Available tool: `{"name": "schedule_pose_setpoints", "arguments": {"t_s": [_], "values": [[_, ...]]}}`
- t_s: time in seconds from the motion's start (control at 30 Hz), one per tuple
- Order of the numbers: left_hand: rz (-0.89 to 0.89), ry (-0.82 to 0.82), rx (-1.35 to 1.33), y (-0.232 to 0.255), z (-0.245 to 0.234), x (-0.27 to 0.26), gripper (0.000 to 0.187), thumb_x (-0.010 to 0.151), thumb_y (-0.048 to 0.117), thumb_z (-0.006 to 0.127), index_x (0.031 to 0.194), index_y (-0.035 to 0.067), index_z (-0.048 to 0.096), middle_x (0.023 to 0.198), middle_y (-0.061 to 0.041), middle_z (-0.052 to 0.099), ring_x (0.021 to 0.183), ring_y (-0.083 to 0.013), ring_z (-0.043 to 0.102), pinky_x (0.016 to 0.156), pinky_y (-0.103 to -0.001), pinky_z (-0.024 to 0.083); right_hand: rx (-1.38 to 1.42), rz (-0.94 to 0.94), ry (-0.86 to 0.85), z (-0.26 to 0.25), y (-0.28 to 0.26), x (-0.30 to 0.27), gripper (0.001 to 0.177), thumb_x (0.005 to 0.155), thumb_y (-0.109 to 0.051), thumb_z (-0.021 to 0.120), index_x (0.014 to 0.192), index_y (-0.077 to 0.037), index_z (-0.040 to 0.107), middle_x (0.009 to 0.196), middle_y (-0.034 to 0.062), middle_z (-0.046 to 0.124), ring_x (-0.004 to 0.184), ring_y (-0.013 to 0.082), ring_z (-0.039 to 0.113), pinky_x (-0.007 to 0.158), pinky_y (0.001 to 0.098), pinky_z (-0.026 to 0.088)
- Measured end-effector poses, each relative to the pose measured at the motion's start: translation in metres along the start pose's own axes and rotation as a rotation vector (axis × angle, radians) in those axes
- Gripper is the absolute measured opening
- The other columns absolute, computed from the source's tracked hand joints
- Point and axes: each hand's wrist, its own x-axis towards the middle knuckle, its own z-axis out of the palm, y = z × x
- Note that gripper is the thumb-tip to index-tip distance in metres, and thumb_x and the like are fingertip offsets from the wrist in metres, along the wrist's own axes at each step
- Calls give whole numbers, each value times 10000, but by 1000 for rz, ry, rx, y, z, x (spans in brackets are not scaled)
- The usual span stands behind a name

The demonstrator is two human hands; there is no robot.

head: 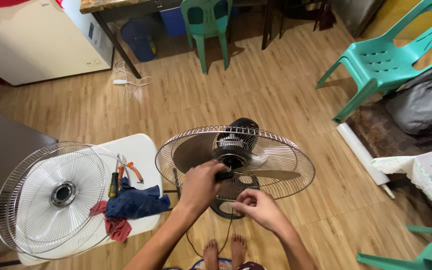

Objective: The person assembles a pedestal fan by attaching the fan blades to the motor hub and securing them with a screwdriver. They then attach the front wire cage to complete the assembly.

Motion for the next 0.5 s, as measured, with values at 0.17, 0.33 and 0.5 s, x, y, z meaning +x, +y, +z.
{"name": "schedule_pose_setpoints", "arguments": {"t_s": [0.17,0.33,0.5], "values": [[-32,-209,356,-9,30,24,311,754,65,726,1037,176,787,979,-104,723,819,-370,713,728,-488,559,502,-93,211,20,24,28,490,849,-74,746,1275,11,520,984,140,768,847,198,769,723,325,628],[-116,-215,485,-33,48,52,214,789,235,768,958,104,754,959,-183,712,870,-379,716,754,-486,575,663,-55,223,44,15,39,459,945,-62,600,1374,-29,441,1081,205,761,841,283,775,755,404,659],[-247,-227,431,-46,43,65,337,731,313,807,942,64,720,963,-205,711,902,-397,711,791,-490,578,837,-91,211,59,0,43,396,994,-102,527,1380,-36,469,1064,181,763,864,262,788,771,390,669]]}}
